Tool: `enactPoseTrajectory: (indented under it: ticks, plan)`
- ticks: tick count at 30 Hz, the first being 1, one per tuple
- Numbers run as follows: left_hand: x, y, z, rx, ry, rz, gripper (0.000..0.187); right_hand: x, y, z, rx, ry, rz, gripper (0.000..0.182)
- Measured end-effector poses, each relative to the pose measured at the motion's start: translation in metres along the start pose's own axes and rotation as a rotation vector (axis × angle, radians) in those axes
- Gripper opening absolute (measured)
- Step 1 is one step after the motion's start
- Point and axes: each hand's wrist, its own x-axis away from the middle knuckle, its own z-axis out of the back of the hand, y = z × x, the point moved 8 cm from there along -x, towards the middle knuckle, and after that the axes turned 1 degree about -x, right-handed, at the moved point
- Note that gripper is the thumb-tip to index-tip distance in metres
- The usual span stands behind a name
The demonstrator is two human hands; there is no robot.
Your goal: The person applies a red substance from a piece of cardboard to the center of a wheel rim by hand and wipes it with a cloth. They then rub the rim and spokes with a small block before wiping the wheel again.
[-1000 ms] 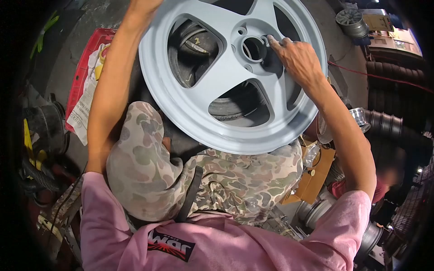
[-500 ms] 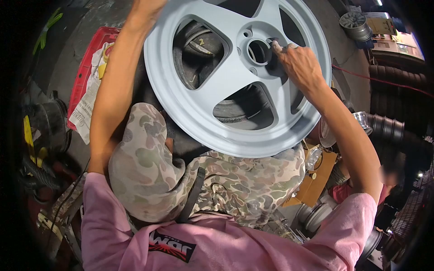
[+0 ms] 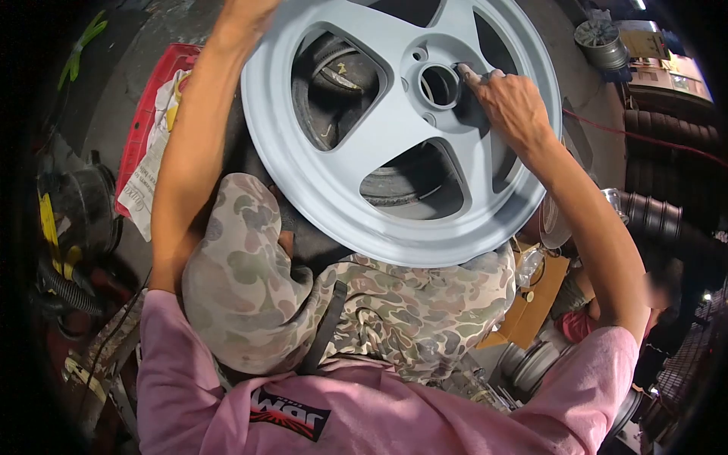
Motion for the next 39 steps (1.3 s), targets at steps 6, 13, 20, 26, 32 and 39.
enactPoseTrajectory:
  ticks: [6,13,20,26,32,39]
  plan:
    - [-0.004,0.004,-0.001,-0.043,-0.044,-0.030,0.010,0.005,0.006,-0.010,0.015,0.024,0.012,0.061]
    - [-0.002,-0.001,-0.002,0.011,-0.038,0.022,0.010,0.010,0.002,-0.005,-0.031,0.044,-0.054,0.059]
    - [0.000,0.001,0.003,-0.016,-0.011,-0.006,0.010,0.008,0.003,-0.008,0.008,0.017,-0.010,0.062]
    - [-0.002,-0.003,0.000,-0.017,-0.049,0.005,0.010,0.009,0.000,-0.009,0.031,0.036,-0.042,0.065]
    - [-0.003,-0.002,0.002,-0.041,-0.043,-0.023,0.010,0.006,0.004,-0.002,0.108,0.022,0.013,0.064]
    - [0.001,0.000,0.001,-0.040,-0.053,0.028,0.010,0.016,0.006,-0.004,0.111,0.023,-0.017,0.063]
